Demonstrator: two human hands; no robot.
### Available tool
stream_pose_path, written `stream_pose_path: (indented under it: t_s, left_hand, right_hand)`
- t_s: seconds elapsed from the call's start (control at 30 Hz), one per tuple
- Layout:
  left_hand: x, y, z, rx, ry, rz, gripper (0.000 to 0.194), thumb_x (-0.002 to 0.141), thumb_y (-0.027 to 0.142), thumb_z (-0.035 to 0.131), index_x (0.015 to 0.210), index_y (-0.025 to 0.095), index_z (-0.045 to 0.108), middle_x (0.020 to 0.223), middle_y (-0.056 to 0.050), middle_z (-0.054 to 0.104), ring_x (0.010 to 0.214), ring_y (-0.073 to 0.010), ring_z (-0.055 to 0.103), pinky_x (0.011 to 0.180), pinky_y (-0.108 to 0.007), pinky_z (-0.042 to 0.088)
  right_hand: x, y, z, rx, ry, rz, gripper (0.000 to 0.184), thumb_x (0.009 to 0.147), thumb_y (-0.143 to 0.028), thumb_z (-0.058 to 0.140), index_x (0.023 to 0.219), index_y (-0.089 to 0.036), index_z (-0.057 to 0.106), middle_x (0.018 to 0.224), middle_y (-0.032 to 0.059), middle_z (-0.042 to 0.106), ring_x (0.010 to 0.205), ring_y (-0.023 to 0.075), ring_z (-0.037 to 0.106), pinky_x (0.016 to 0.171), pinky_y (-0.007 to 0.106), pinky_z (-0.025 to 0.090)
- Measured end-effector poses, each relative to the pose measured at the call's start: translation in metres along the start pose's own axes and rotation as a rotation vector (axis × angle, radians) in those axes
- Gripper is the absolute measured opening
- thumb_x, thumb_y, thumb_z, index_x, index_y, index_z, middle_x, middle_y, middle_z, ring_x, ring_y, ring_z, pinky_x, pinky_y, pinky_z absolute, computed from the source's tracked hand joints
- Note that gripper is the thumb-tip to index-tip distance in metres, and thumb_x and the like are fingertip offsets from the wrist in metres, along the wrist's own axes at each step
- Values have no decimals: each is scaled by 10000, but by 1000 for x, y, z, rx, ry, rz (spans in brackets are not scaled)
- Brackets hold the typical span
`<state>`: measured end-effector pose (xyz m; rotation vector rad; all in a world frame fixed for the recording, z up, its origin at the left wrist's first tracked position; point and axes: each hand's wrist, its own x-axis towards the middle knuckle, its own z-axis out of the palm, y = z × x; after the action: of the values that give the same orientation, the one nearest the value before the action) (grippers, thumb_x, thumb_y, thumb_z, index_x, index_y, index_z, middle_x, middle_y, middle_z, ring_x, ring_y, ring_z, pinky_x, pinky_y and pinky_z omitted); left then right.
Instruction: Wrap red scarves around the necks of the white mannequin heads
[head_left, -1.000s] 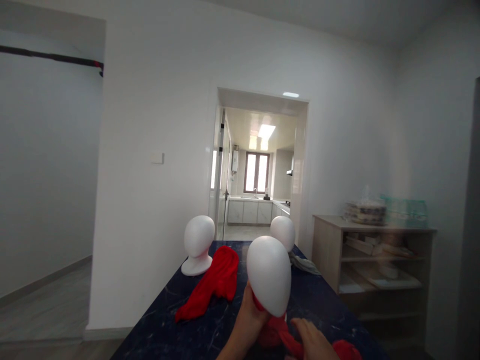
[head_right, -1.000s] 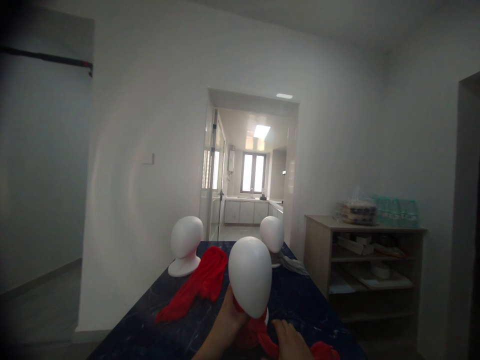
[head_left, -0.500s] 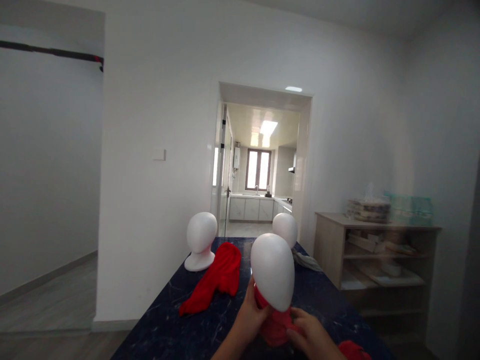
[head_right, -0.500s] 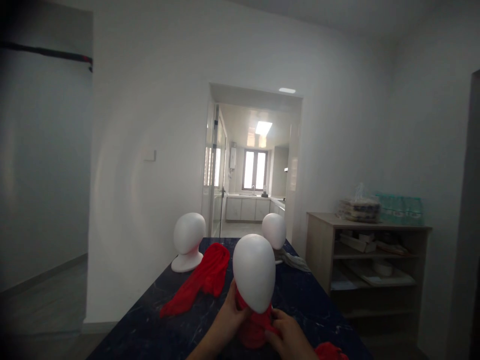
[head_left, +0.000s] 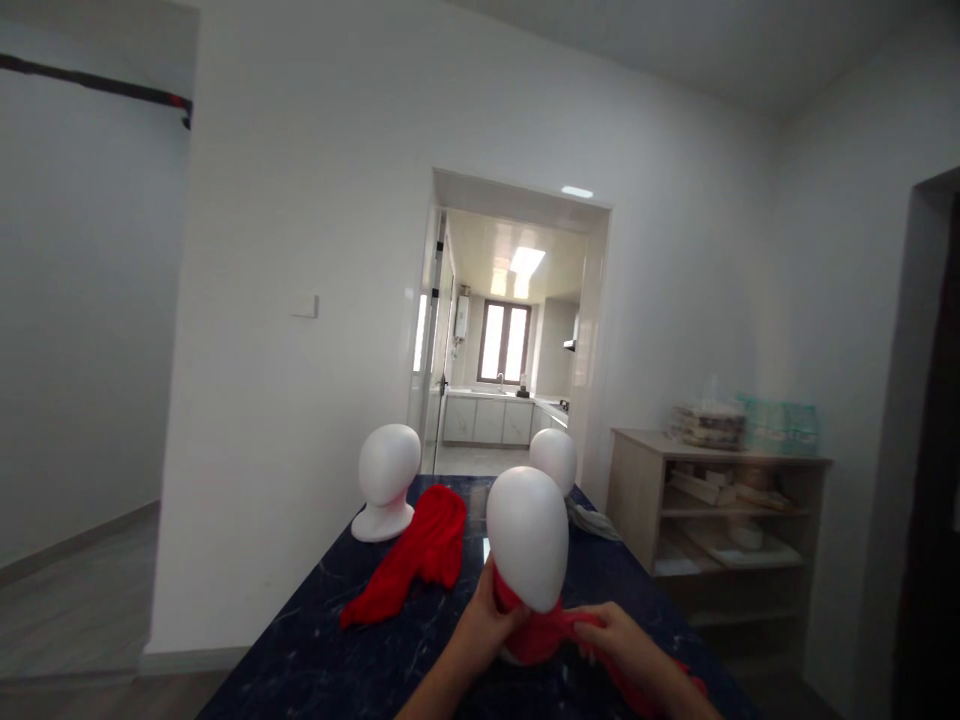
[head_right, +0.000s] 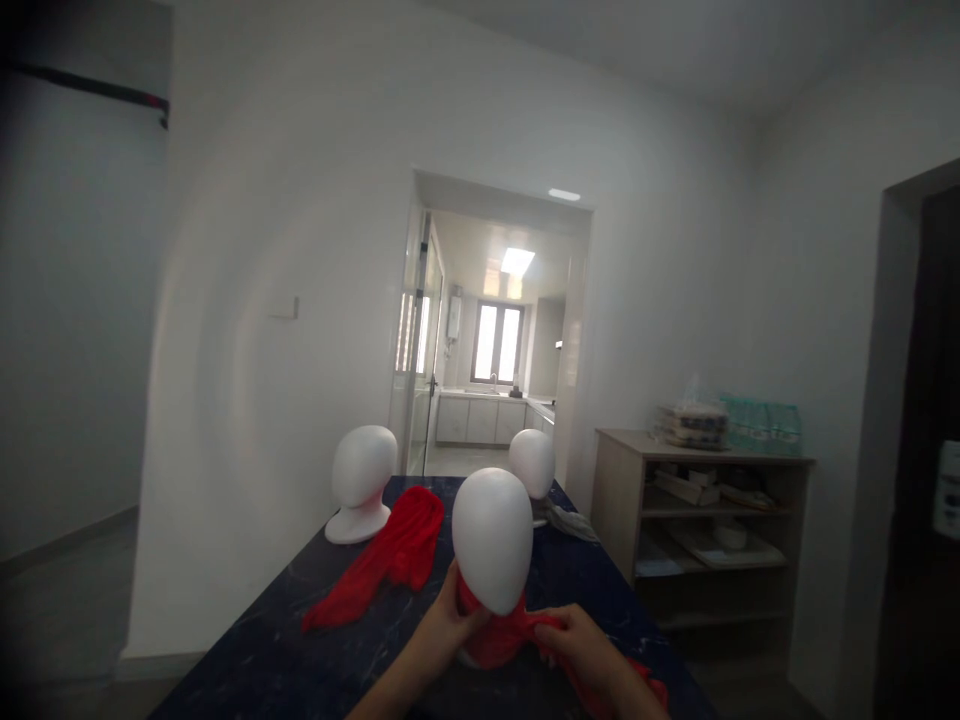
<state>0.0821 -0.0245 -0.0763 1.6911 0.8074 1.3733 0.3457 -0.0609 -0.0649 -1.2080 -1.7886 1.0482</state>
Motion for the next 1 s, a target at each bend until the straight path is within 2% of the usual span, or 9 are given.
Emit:
stream_pose_path:
  t_s: [0.1, 0.2, 0.27, 0.4, 0.63, 0.73, 0.8, 0.93, 1.0]
  left_hand:
    - [1, -5, 0, -92, -22, -9, 1176, 732, 579, 851, 1633, 205, 193, 1551, -172, 551, 1429, -355, 529, 1236, -483, 392]
    - [4, -12, 0, -102, -15, -18, 1192, 703, 591, 865, 1626, 207, 217, 1520, -165, 582, 1393, -365, 561, 1228, -488, 400]
    - [6, -17, 0, -88, 5, -15, 1202, 681, 609, 871, 1621, 204, 241, 1499, -164, 602, 1391, -377, 561, 1237, -498, 388]
    - [10, -30, -2, -78, 25, -3, 1163, 697, 647, 841, 1617, 215, 275, 1542, -159, 570, 1449, -384, 505, 1270, -507, 346]
    - [8, -27, 1, -110, -42, 68, 998, 818, 651, 732, 1630, 273, 292, 1696, -98, 379, 1572, -357, 319, 1305, -486, 291]
    - [3, -21, 7, -25, -103, 101, 890, 903, 533, 680, 1647, 306, 246, 1733, -74, 292, 1598, -329, 263, 1319, -512, 236]
    - [1, -20, 12, 92, -141, 99, 840, 896, 381, 688, 1633, 305, 292, 1708, -83, 352, 1569, -328, 336, 1303, -523, 268]
    - [4, -27, 23, 293, -324, 56, 605, 673, 101, 694, 1254, 272, 707, 1370, -89, 687, 1322, -309, 602, 1180, -442, 432]
    - [7, -31, 29, 350, -398, 36, 478, 623, 77, 688, 1055, 266, 765, 1233, -77, 724, 1206, -290, 649, 1097, -403, 478]
  right_hand:
    - [8, -8, 19, -156, 290, -59, 504, 672, -336, 735, 1147, -167, 743, 1141, 118, 784, 1044, 311, 710, 941, 413, 535]
    - [15, -24, 45, -186, 321, -167, 807, 602, -253, 786, 1387, -214, 605, 1345, 103, 715, 1225, 343, 656, 1067, 451, 499]
    - [21, -31, 60, -120, 288, -194, 777, 612, -257, 807, 1362, -209, 608, 1295, 97, 738, 1173, 351, 681, 1028, 461, 529]
    - [41, -27, 78, -13, 394, -267, 765, 565, -330, 901, 1275, -213, 639, 1311, 128, 731, 1193, 388, 672, 1044, 489, 525]
    - [56, -10, 74, 153, 590, -272, 769, 496, -509, 938, 1162, -301, 615, 1214, 86, 787, 1073, 386, 727, 948, 522, 577]
    - [40, -4, 40, 153, 635, -239, 803, 497, -537, 925, 1188, -266, 618, 1168, 101, 799, 1061, 398, 731, 946, 538, 580]
    - [26, 1, -4, 54, 739, -170, 755, 508, -555, 903, 1144, -243, 641, 1108, 113, 811, 1045, 414, 730, 946, 559, 574]
    - [3, -3, -134, -215, 882, -136, 827, 561, -559, 854, 1244, -159, 617, 1136, 200, 780, 1063, 414, 724, 902, 514, 576]
    - [-5, -15, -203, -459, 978, -173, 809, 611, -561, 827, 1281, -168, 600, 1219, 243, 737, 1112, 406, 705, 907, 492, 551]
